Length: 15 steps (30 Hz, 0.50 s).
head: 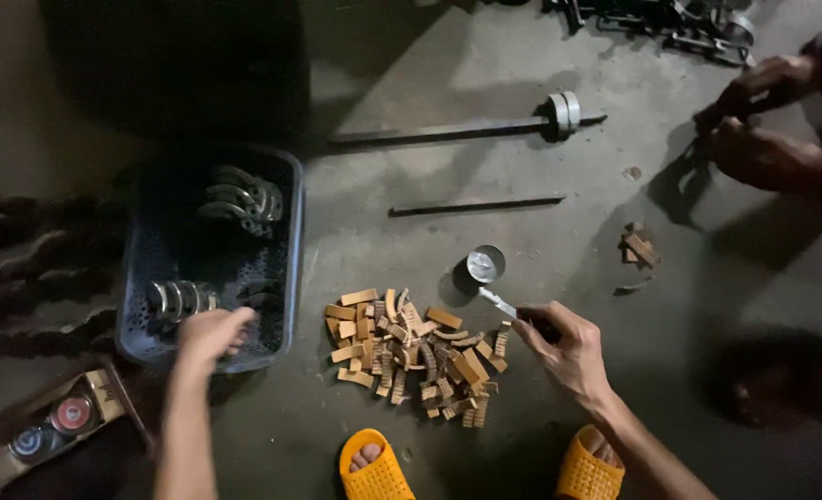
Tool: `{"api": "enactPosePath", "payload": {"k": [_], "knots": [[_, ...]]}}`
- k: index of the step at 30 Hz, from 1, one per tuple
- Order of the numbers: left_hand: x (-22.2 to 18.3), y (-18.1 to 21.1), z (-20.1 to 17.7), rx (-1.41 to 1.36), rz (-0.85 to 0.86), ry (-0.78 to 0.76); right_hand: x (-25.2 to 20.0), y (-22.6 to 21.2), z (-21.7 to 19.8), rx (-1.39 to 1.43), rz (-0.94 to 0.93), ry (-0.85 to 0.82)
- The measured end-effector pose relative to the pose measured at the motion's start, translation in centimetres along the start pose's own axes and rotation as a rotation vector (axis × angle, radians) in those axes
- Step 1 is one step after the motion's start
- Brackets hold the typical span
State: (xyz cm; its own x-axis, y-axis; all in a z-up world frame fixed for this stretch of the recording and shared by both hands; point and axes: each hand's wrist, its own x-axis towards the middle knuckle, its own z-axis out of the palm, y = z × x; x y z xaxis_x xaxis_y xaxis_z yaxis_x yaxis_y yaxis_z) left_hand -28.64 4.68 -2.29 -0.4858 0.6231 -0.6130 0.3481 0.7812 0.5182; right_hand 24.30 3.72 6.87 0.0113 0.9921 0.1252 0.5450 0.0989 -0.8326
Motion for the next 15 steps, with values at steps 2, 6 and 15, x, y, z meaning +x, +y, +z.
{"api": "enactPosePath", "payload": {"k": [2,6,15], "knots": [[-2.4,-0.5,-3.0,-0.314,0.024,-0.152,0.5,-1.3,-1.7,-0.029,-0.013,-0.056],[-11.0,2.0,-3.5,-0.834,0.344,-0.371,1.6,-2.5,-3.5,-0.147,-0.122,-0.069],[-22.8,12.1,14.7,-1.092,0.528,-0.885,3.3,-4.8,-7.6,0.027,-0.101,-0.203]]}}
